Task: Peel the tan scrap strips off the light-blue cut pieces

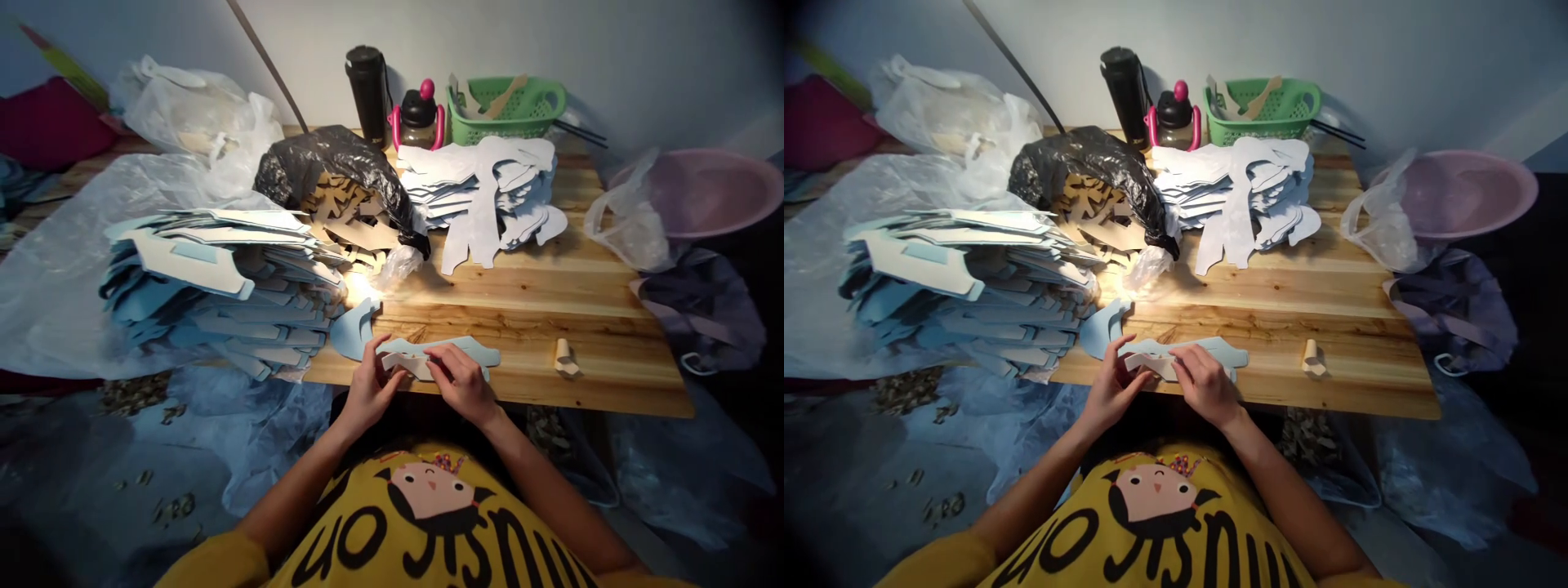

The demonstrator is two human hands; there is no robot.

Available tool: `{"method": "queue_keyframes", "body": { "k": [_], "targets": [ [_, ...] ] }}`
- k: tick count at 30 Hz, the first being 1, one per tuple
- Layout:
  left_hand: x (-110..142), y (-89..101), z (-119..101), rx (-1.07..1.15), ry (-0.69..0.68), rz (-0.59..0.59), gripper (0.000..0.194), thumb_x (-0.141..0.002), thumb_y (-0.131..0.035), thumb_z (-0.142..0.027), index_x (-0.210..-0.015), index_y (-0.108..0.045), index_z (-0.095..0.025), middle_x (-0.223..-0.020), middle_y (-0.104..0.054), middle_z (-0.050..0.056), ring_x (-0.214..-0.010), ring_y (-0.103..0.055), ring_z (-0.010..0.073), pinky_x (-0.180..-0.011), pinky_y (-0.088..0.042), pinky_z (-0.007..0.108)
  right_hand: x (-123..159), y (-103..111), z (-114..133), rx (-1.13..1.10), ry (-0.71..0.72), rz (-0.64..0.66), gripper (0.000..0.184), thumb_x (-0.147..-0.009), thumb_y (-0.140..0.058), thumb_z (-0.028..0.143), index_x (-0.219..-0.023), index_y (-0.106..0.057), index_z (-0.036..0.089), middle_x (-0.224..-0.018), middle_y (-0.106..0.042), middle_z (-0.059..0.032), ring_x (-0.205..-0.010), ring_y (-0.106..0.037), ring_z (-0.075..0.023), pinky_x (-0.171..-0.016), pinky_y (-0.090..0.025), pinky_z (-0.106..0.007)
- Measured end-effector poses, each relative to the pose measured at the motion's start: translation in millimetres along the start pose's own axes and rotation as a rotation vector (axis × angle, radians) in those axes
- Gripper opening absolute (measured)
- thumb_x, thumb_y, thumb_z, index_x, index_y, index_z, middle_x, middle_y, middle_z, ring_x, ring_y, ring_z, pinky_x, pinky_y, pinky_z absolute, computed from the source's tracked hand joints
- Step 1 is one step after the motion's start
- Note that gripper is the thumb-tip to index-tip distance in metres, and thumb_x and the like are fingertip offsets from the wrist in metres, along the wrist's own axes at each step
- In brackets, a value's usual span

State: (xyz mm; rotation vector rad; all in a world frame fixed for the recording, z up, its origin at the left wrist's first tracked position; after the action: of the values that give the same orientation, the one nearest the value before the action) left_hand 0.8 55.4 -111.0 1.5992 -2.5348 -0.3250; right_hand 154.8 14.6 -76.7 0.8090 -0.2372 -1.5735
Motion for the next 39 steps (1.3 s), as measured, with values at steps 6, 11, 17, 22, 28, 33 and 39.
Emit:
{"method": "queue_keyframes", "body": {
  "k": [6, 11, 17, 22, 28, 33, 39],
  "targets": [
    [-5.6, 34.9, 0.5, -0.02, 0.018, -0.069, 0.039, -0.087, -0.062, -0.025, -0.123, -0.051, -0.018, -0.09, -0.071, 0.004, -0.079, -0.069, 0.0148, -0.073, -0.055, 0.026, 1.4, -3.3, -1.8, 0.01, -0.004, 0.039, 0.02, -0.094, -0.054, 0.015, -0.11, -0.062, 0.022, -0.097, -0.067, -0.0073, -0.092, -0.064, -0.0209, -0.082, -0.054, -0.034],
    [-1.7, 85.7, -0.6, -0.107, 0.046, -0.229, 0.024, -0.081, -0.066, -0.026, -0.102, -0.061, -0.017, -0.086, -0.07, 0.003, -0.076, -0.068, 0.0144, -0.071, -0.054, 0.024, 0.7, -4.3, -1.5, 0.013, -0.002, 0.052, 0.019, -0.094, -0.054, 0.015, -0.109, -0.063, 0.022, -0.098, -0.067, -0.0067, -0.093, -0.064, -0.0209, -0.082, -0.053, -0.034],
    [26.0, 155.5, -7.9, -0.388, 0.1, -0.314, 0.014, -0.08, -0.062, -0.026, -0.086, -0.07, -0.016, -0.078, -0.069, 0.001, -0.067, -0.063, 0.0128, -0.061, -0.051, 0.02, 1.6, -5.9, -2.7, 0.018, -0.008, 0.061, 0.02, -0.094, -0.054, 0.014, -0.108, -0.064, 0.024, -0.099, -0.066, -0.0066, -0.093, -0.064, -0.0206, -0.082, -0.053, -0.033],
    [35.6, 125.4, -23.5, -0.533, 0.021, 0.205, 0.018, -0.085, -0.061, -0.028, -0.087, -0.076, -0.019, -0.092, -0.073, 0.007, -0.079, -0.068, 0.0169, -0.066, -0.053, 0.022, 1.2, -7.0, -2.6, 0.023, -0.015, 0.074, 0.02, -0.094, -0.054, 0.014, -0.108, -0.064, 0.023, -0.099, -0.065, -0.0069, -0.093, -0.063, -0.0206, -0.082, -0.052, -0.033],
    [11.9, 75.4, -21.2, -0.528, 0.098, -0.03, 0.033, -0.09, -0.06, -0.046, -0.076, -0.066, -0.016, -0.062, -0.063, 0.0, -0.054, -0.051, 0.0101, -0.052, -0.037, 0.02, 1.3, -6.7, -1.6, 0.031, 0.005, 0.048, 0.018, -0.093, -0.055, 0.014, -0.106, -0.064, 0.023, -0.097, -0.064, -0.0066, -0.092, -0.063, -0.0207, -0.081, -0.052, -0.033],
    [-6.4, 39.3, -5.5, -0.496, 0.133, 0.002, 0.033, -0.092, -0.056, -0.046, -0.077, -0.064, -0.017, -0.061, -0.061, -0.002, -0.054, -0.052, 0.0102, -0.055, -0.033, 0.021, 1.7, -5.7, -0.6, 0.042, 0.007, 0.04, 0.017, -0.094, -0.056, 0.015, -0.106, -0.065, 0.023, -0.099, -0.064, -0.0065, -0.092, -0.063, -0.0206, -0.081, -0.052, -0.033],
    [-12.6, 35.5, -5.6, -0.749, 0.21, 0.006, 0.029, -0.094, -0.052, -0.038, -0.074, -0.061, -0.018, -0.064, -0.063, 0.001, -0.058, -0.054, 0.013, -0.058, -0.029, 0.024, 2.6, -8.7, 1.3, 0.077, 0.039, 0.065, 0.019, -0.096, -0.053, 0.014, -0.107, -0.065, 0.022, -0.096, -0.062, -0.0066, -0.091, -0.061, -0.0202, -0.081, -0.052, -0.032]
  ]
}}
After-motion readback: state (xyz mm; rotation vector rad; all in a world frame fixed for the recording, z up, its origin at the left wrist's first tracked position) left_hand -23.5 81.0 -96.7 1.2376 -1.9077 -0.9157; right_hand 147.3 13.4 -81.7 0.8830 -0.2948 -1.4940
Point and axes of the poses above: each hand's wrist, its own x-axis away from the middle knuckle, its own y-axis out of the back of the hand, z = x × y, the point moved 9 cm from there along -x, towards the middle knuckle
